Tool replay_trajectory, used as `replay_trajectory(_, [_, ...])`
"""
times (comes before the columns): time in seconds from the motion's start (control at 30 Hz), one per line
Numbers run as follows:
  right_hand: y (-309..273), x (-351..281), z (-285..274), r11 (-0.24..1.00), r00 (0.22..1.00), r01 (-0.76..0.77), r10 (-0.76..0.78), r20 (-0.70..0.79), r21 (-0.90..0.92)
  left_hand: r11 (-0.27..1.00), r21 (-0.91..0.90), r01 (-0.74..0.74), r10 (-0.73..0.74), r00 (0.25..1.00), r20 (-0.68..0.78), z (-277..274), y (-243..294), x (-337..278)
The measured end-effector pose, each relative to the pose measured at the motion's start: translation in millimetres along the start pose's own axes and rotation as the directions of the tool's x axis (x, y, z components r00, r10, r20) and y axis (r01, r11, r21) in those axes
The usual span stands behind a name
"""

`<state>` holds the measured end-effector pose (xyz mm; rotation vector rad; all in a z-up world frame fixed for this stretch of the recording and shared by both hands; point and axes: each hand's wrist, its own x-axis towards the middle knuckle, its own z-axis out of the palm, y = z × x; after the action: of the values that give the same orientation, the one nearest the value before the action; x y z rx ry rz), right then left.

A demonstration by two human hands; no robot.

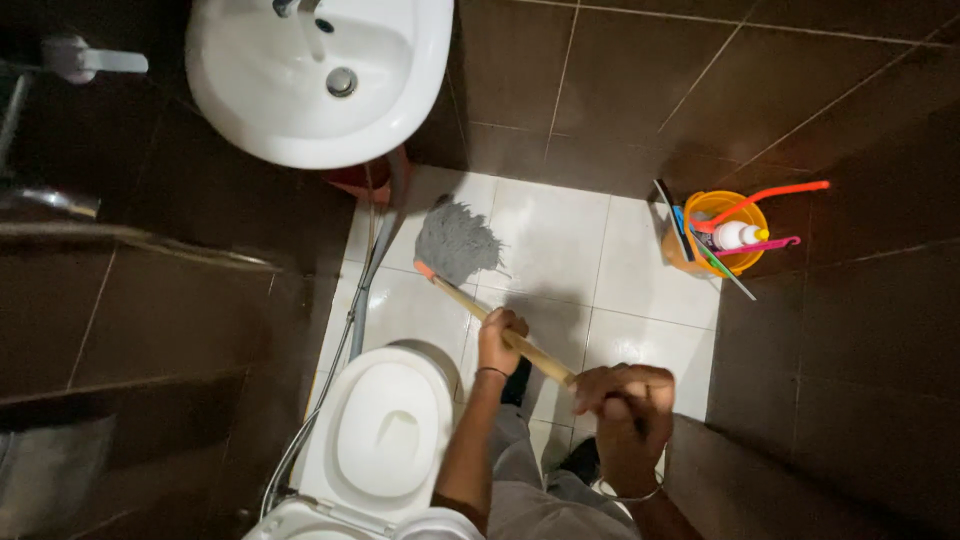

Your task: The person mops the tiled floor of a bathroom using a grey string mop. They move the mop back and forth across the floor, cleaning the area around a white toilet and a wall-mounted sink.

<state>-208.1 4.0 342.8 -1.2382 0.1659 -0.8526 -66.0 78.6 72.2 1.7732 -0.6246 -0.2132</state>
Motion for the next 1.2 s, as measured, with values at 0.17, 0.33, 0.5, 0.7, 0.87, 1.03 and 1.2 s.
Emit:
replay_trajectory(0.17, [-25.1,-24.2,-42.8,0.989,0.99,-0.021,0.041,-0.133,0.144,-0.043,-0.957,0.285,-0.657,0.714,0.242,59.4,13.6,-56.2])
replay_trajectory(0.33, [-68.1,-37.6,-80.8,0.996,0.999,0.031,-0.031,0.006,0.081,0.976,0.145,0.161,-0.147,0.984,-0.105,91.6,67.7,-91.7])
replay_trajectory(0.5, [-108.9,-47.8,-113.6,1.0,0.999,-0.015,0.015,0.036,-0.01,0.991,0.097,-0.089,0.09,0.996,-0.012,140.5,86.2,-93.5])
replay_trajectory(0.7, [-123.1,-100.4,-194.7,0.729,0.964,-0.241,0.103,-0.245,-0.64,0.983,0.166,-0.073,0.047,0.987,0.156,209.5,92.5,-103.5])
replay_trajectory(0.87, [-156.2,-102.0,-220.5,0.782,0.971,-0.206,0.089,-0.22,-0.589,0.988,0.119,-0.103,0.065,0.956,0.285,253.4,119.8,-104.9])
replay_trajectory(1.03, [-121.2,-146.8,-352.2,0.772,0.93,-0.369,0.307,-0.204,-0.517,0.976,-0.018,-0.219,0.212,0.917,0.337,300.3,133.9,-108.3])
replay_trajectory(1.2, [-159.5,-112.4,-281.7,0.803,0.921,-0.37,0.384,-0.07,-0.468,0.935,-0.216,-0.28,0.349,0.829,0.438,350.9,118.4,-114.9])
